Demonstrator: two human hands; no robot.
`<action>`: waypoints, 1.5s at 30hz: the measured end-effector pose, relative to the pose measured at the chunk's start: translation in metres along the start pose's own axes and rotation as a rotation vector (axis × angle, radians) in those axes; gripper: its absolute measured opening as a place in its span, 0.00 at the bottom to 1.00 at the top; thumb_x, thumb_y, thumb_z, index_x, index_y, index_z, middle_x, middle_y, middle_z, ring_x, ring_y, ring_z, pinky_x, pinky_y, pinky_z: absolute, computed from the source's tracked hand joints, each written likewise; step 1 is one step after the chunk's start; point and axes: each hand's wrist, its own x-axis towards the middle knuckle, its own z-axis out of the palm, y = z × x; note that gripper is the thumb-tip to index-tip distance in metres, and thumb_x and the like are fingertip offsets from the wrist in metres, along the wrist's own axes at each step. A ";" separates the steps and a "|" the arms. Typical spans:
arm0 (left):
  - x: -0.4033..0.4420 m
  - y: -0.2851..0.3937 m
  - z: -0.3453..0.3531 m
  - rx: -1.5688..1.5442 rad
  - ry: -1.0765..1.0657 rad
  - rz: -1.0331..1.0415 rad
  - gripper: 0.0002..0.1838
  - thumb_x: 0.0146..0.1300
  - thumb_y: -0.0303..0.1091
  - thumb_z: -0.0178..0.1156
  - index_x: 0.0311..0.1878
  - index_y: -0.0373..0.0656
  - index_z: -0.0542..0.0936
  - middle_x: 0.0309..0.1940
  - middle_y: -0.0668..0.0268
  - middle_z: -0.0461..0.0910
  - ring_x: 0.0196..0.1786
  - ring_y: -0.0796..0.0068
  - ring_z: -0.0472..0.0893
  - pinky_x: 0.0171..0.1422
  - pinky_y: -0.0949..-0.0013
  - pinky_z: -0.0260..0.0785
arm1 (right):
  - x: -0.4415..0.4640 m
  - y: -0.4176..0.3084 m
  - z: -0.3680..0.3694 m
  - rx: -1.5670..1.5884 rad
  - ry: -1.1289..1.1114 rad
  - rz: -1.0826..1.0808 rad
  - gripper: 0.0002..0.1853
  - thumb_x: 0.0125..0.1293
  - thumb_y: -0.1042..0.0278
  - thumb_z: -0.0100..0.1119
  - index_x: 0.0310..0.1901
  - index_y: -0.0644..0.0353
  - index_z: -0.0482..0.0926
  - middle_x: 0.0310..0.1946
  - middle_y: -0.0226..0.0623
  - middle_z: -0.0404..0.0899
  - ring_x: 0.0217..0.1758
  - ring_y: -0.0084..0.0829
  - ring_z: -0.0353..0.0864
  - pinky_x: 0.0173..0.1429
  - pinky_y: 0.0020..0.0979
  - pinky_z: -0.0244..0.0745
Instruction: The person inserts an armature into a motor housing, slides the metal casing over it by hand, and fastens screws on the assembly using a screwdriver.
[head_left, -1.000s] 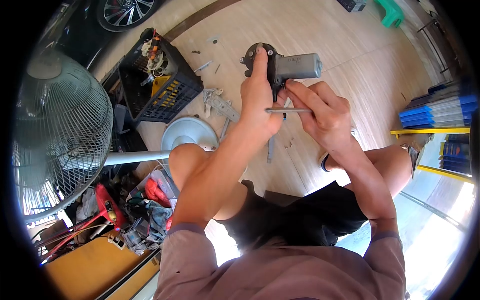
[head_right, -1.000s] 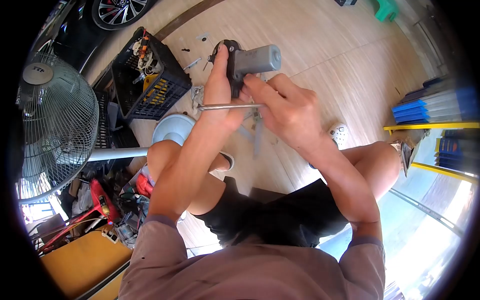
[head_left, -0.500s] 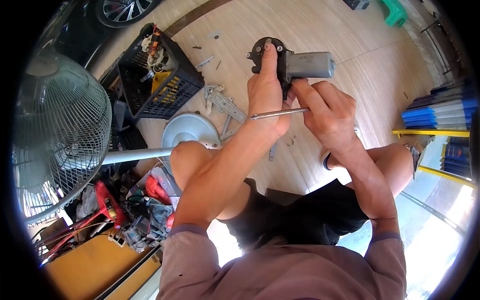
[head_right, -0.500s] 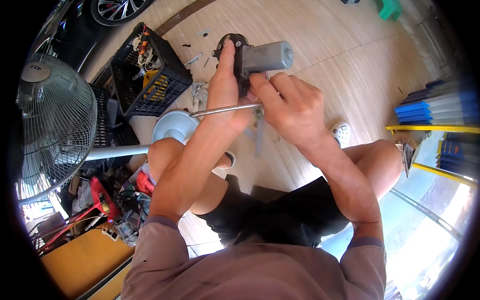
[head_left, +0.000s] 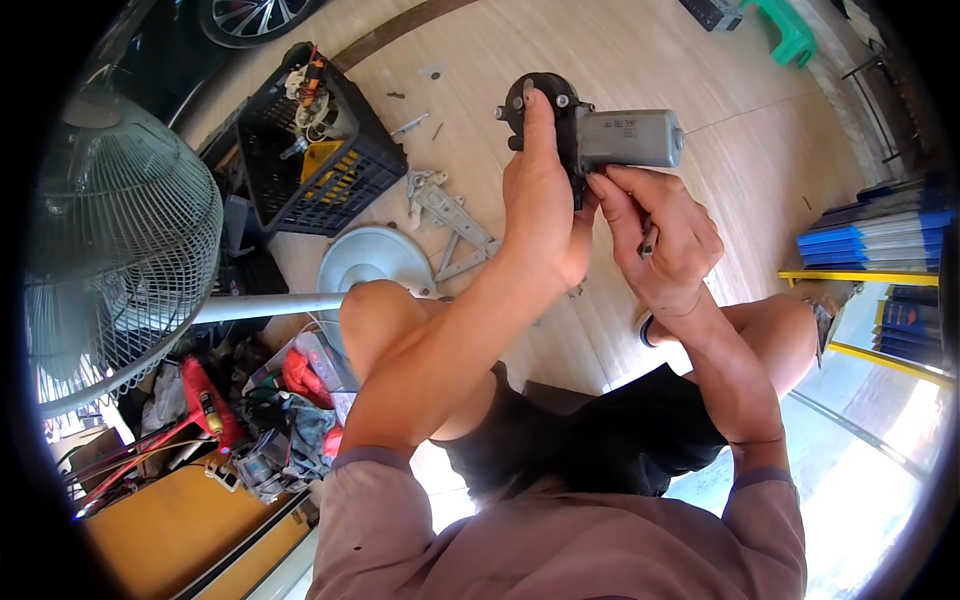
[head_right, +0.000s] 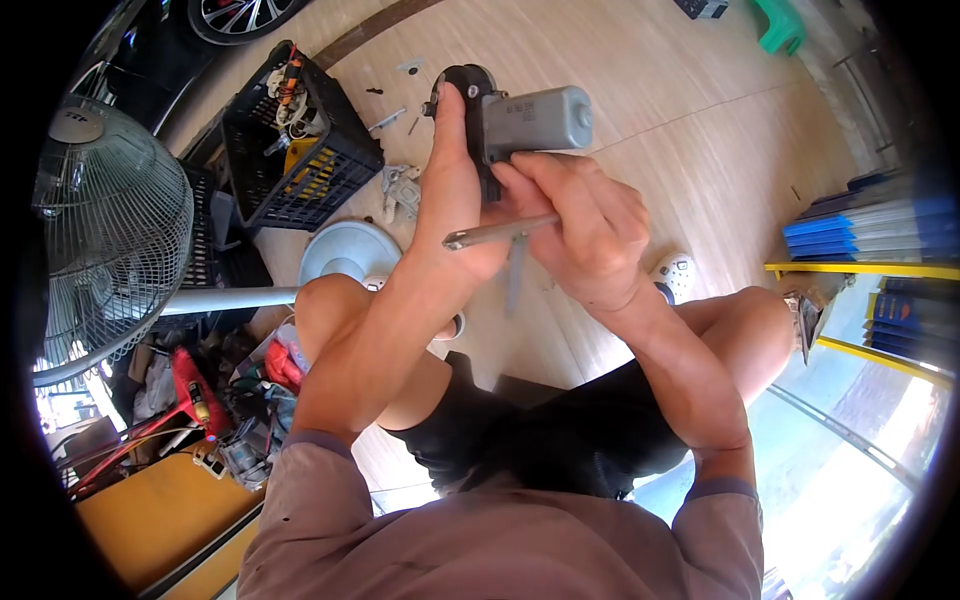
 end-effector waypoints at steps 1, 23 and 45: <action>0.000 -0.001 0.001 -0.009 0.002 0.008 0.27 0.71 0.66 0.54 0.43 0.48 0.77 0.37 0.75 0.78 0.40 0.81 0.76 0.46 0.70 0.67 | 0.000 0.000 0.001 -0.003 0.012 -0.009 0.11 0.54 0.80 0.75 0.38 0.64 0.85 0.28 0.39 0.84 0.26 0.35 0.84 0.28 0.31 0.77; -0.007 0.004 0.010 0.044 0.062 0.120 0.27 0.69 0.66 0.57 0.36 0.48 0.75 0.30 0.76 0.74 0.33 0.85 0.71 0.35 0.74 0.62 | 0.000 0.006 0.003 0.011 -0.043 0.048 0.12 0.55 0.81 0.73 0.42 0.65 0.85 0.33 0.40 0.86 0.31 0.36 0.87 0.33 0.30 0.81; -0.013 0.005 0.015 0.095 0.069 0.253 0.28 0.70 0.64 0.56 0.48 0.45 0.78 0.39 0.74 0.79 0.42 0.81 0.77 0.48 0.71 0.67 | -0.006 -0.001 0.007 0.255 -0.033 0.410 0.08 0.60 0.77 0.71 0.42 0.64 0.85 0.29 0.39 0.84 0.25 0.31 0.82 0.29 0.28 0.75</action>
